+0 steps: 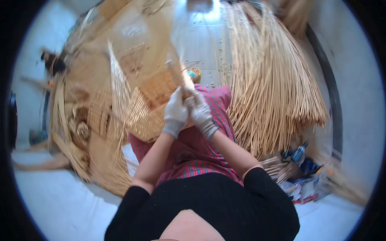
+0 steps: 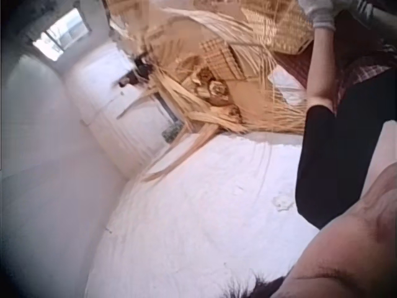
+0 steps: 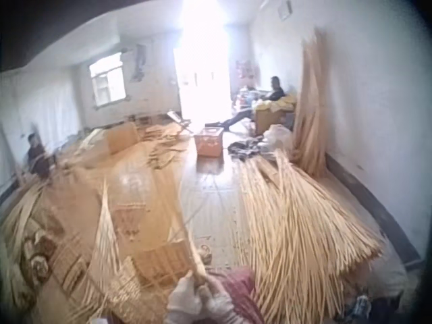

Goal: The recorder is weaving a rectangular basket using long wooden or reed strips.

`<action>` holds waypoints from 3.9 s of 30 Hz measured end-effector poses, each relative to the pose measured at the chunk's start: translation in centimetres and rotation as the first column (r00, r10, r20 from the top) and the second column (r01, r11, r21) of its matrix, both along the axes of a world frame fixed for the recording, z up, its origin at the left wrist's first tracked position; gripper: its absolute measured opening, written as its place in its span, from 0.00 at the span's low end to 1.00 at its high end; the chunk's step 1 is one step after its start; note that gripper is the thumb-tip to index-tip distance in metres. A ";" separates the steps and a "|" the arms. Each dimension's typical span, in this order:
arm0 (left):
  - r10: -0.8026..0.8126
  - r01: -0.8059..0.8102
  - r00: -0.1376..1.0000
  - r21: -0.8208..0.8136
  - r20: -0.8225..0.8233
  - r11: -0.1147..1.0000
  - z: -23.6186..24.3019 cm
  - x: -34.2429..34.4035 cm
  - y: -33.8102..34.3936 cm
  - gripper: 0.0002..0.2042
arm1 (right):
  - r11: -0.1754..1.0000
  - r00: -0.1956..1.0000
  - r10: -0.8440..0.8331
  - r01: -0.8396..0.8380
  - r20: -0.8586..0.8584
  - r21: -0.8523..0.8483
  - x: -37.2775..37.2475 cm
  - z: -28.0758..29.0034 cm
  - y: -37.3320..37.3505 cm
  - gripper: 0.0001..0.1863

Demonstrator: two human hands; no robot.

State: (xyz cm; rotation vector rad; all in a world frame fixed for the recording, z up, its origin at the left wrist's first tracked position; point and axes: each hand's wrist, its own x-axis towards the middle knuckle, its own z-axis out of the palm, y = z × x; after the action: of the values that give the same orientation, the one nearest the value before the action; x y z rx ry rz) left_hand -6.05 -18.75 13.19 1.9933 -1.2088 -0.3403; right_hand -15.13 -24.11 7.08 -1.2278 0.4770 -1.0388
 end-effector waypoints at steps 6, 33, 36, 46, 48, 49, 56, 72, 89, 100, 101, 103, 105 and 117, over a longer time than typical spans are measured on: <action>-0.187 0.181 0.982 -0.300 0.010 0.937 -1.4 -1.4 1.3 0.39 | 0.908 0.955 -0.151 0.032 -0.255 -0.419 -3.2 -2.5 -5.1 0.22; -0.435 0.259 0.674 -0.361 -0.597 0.896 -1.0 22.1 17.5 0.35 | 0.406 0.892 -0.041 -0.397 -0.450 -0.824 6.1 10.2 15.8 0.12; -0.429 0.424 0.792 -0.116 -0.433 0.898 -1.0 24.3 16.0 0.36 | 0.426 0.889 -0.050 -0.393 -0.455 -0.815 5.1 10.3 14.6 0.13; -0.185 0.034 0.895 -0.351 -0.405 0.936 -5.9 18.4 14.5 0.21 | 0.995 0.958 -0.096 0.085 -0.272 -0.053 6.4 3.7 4.3 0.08; -0.157 -0.016 0.875 -0.351 -0.458 0.936 -5.8 17.6 14.9 0.19 | 0.893 0.952 -0.248 0.152 -0.182 -0.423 10.0 7.5 4.9 0.13; -0.180 -0.069 0.797 -0.384 -0.576 0.921 -6.3 17.7 14.9 0.18 | 0.778 0.963 -0.223 0.084 -0.149 -0.622 12.1 9.6 4.9 0.14; -0.134 -0.319 0.656 -0.433 -0.743 0.843 -7.0 16.2 14.2 0.13 | 0.582 0.898 -0.279 -0.124 -0.340 -0.804 14.9 12.9 3.1 0.28; 0.205 -0.215 0.907 -0.014 0.367 0.977 -3.7 5.7 11.8 0.37 | 0.448 0.821 -0.364 -0.259 -0.439 -0.856 10.6 10.2 0.0 0.28; 0.146 -0.188 0.928 0.092 0.343 0.978 -1.2 7.0 7.7 0.46 | 0.688 0.650 -0.444 -0.194 -0.616 -0.700 7.8 12.7 -3.3 0.27; 0.236 -0.110 0.803 -0.254 0.547 0.961 -0.2 5.6 8.8 0.37 | 0.567 0.812 -0.387 -0.163 -0.436 -0.807 0.8 9.7 0.1 0.27; 0.160 -0.046 0.850 -0.232 0.502 0.972 0.8 4.7 8.5 0.39 | 0.868 0.761 -0.120 -0.231 -0.637 -0.439 -0.7 8.2 0.6 0.22; 0.123 -0.084 0.962 -0.166 0.244 0.983 -0.3 2.8 7.4 0.40 | 0.990 0.804 0.129 -0.133 -0.580 0.036 -0.5 7.1 0.8 0.15; 0.144 -0.106 0.903 -0.113 0.406 0.988 -2.5 2.2 6.6 0.40 | 0.794 0.945 -0.234 0.049 -0.230 -0.606 2.1 7.6 -2.5 0.22; 0.129 -0.130 0.722 -0.050 0.680 0.990 0.3 1.6 4.3 0.35 | 1.000 0.974 0.019 -0.018 -0.227 0.006 -3.9 4.1 -7.6 0.12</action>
State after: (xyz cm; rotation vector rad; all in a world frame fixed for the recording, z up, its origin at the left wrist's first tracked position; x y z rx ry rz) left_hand -4.44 -14.42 13.46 2.2690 -1.4759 0.5308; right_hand -19.01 -31.69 11.14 -1.3524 0.6427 -0.8847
